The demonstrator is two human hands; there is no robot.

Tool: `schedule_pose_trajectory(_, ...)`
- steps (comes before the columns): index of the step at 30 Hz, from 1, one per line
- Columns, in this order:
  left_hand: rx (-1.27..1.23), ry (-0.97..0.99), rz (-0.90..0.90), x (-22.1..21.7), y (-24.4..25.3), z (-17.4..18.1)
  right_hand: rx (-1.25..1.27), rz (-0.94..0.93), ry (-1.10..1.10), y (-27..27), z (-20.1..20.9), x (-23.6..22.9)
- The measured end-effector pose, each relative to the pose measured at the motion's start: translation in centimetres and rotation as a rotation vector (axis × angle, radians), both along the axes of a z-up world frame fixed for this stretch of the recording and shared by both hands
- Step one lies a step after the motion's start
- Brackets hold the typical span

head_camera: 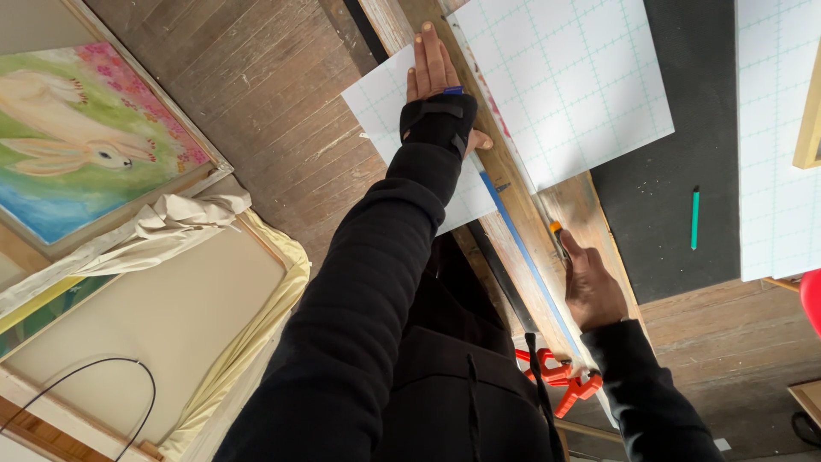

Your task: The recorder measures a piece of grid paper to fit a wooden frame and cuts it using a utility knife and straight edge.

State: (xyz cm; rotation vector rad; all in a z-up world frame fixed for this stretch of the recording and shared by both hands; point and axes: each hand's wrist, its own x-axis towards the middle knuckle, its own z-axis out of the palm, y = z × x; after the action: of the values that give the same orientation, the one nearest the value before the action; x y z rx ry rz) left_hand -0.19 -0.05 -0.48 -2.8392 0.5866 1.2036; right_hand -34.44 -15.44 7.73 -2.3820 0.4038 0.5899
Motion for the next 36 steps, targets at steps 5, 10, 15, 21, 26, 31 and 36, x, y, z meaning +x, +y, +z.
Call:
schedule_pose_trajectory(5, -0.007, 0.013, 0.019, 0.1, -0.2, 0.3, -0.043, 0.023, 0.031, -1.2, 1.5, -4.5)
schedule_pose_trajectory(10, -0.033, -0.025, 0.05, 0.0, -0.1, -0.1, -0.065, -0.096, 0.054, -0.9, 3.3, -7.5)
schedule_pose_trajectory(15, -0.052, -0.028, 0.05, -0.2, -0.2, -0.4, -0.131, -0.166, 0.013, -0.2, 1.3, -3.9)
schedule_pose_trajectory(21, -0.046, -0.004, 0.057, 0.1, -0.1, 0.3, -0.126, -0.029, -0.25, -0.3, -3.4, 8.9)
schedule_pose_trajectory(26, -0.072, 0.036, 0.065, 0.3, 0.0, 1.0, -0.082, 0.013, -0.222, 1.9, -2.5, 22.3)
schedule_pose_trajectory(31, -0.145, 0.035, 0.107, 0.1, 0.2, 0.4, -0.078, -0.005, -0.056, 3.6, -3.6, 28.5)
schedule_pose_trajectory(36, -0.198, -0.052, 0.11, -0.9, 0.3, -1.7, -0.086, 0.037, -0.058, 4.3, -3.6, 29.5)
